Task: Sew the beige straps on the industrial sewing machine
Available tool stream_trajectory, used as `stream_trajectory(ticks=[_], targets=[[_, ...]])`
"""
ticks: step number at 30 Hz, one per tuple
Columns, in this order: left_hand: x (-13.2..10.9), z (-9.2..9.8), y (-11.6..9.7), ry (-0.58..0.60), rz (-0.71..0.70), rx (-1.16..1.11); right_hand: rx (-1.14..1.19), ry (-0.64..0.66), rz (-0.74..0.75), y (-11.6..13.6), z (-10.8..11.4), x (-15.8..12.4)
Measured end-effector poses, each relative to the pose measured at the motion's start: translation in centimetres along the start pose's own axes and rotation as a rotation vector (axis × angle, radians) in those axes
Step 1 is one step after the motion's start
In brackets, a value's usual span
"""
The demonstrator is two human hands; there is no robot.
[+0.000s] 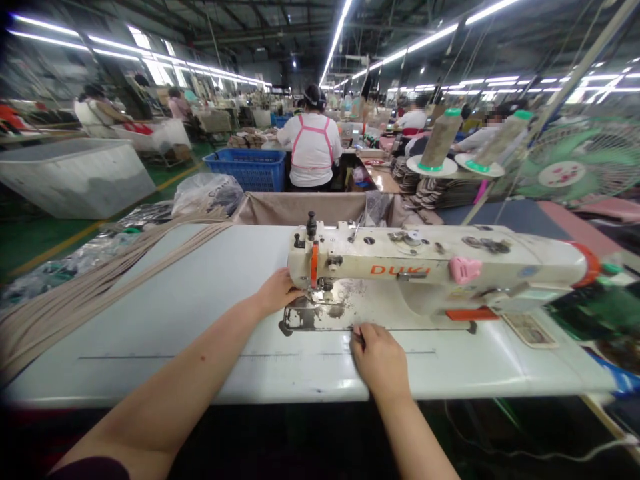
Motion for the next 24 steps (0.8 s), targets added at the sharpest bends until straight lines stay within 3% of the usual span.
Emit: stream_trajectory(ticks=[8, 17, 24], targets=[[-0.4, 0.3, 0.3, 0.014, 0.031, -0.093, 0.008, -0.016, 0.002, 0.1, 0.0, -0.1], [-2.5, 0.4, -2.0, -0.009, 0.184, -0.197, 0.004, -0.027, -0.015, 0.1, -0.1, -0.2], [-2.9, 0.5, -3.7, -0.02, 0.282, -0.215, -0.009, -0.039, -0.021, 0.2, 0.0, -0.3]])
Point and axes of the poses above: each hand's wrist, its own x-axis towards the middle knuckle, its own z-axis out of the back of the hand, y = z × x, the point moved 1 cm from there along x, towards the middle knuckle, and after that the axes turned 2 degrees about y, right-handed, at the moved point
